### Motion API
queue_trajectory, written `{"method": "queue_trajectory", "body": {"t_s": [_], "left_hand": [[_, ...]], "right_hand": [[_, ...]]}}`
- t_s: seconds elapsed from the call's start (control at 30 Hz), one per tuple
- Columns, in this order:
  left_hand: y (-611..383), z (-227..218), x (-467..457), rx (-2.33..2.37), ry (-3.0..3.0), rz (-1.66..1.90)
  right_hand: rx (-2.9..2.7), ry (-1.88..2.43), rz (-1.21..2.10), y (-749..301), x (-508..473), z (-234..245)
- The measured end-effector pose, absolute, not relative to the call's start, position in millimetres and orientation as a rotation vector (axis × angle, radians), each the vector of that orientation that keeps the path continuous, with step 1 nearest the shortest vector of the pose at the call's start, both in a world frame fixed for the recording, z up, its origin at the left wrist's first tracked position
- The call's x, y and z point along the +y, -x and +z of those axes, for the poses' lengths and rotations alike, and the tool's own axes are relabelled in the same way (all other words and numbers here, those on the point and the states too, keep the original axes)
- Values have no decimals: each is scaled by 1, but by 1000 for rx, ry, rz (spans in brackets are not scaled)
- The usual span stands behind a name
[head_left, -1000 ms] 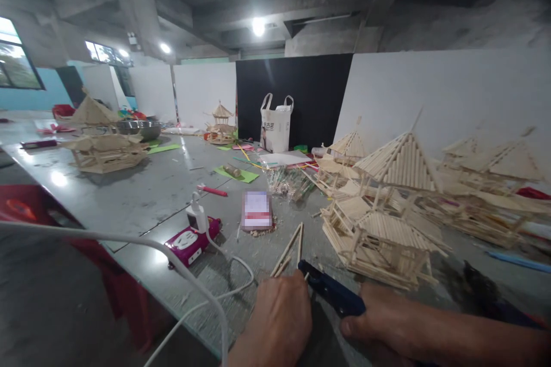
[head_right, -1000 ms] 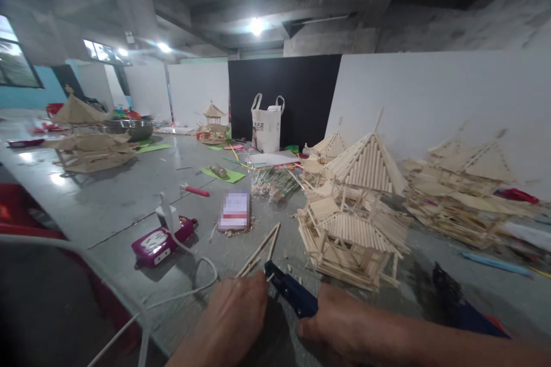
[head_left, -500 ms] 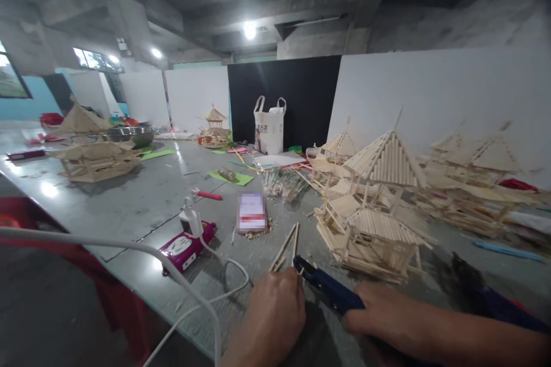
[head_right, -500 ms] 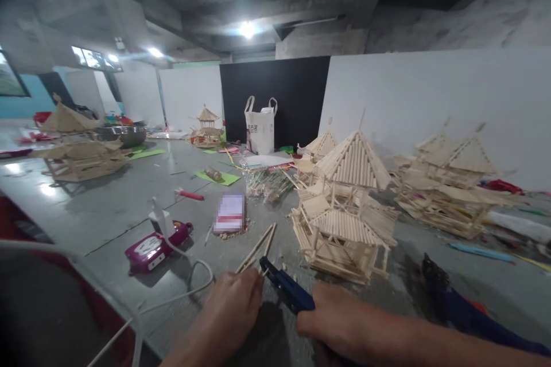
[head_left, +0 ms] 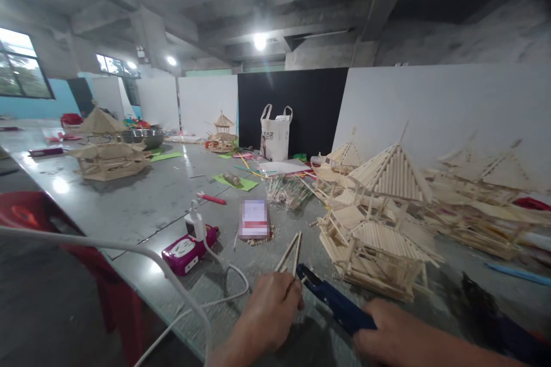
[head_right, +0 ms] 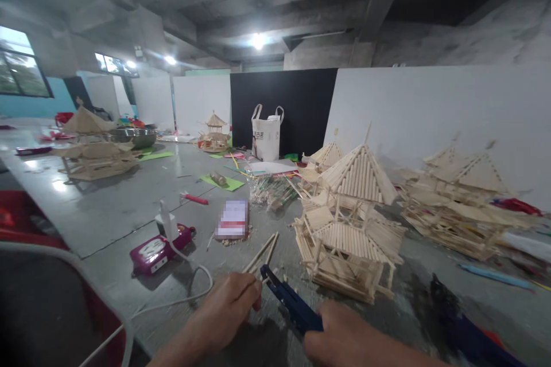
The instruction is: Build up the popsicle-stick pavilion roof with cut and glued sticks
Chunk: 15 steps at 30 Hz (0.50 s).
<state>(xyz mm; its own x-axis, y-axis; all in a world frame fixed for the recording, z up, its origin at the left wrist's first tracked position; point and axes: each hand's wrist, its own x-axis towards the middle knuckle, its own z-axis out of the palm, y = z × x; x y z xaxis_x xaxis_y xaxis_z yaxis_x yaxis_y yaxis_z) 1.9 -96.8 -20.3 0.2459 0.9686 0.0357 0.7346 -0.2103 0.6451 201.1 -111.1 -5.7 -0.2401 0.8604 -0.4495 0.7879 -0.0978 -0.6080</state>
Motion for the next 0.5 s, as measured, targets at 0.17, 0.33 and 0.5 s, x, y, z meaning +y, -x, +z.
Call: {"method": "queue_trajectory", "body": {"t_s": [0.17,0.33,0.5], "left_hand": [[-3,-23,-97,1606,-2105,561],[-10,-31,-94,1736,-2234,408],[-16,-38,-95,1875,-2327,287]], "right_hand": [[-2158,1916,1244,-193,-111,1],[-2174,1864,1097,-186,-105,-4],[-2158,1784,1348,-192,-97,-15]]}}
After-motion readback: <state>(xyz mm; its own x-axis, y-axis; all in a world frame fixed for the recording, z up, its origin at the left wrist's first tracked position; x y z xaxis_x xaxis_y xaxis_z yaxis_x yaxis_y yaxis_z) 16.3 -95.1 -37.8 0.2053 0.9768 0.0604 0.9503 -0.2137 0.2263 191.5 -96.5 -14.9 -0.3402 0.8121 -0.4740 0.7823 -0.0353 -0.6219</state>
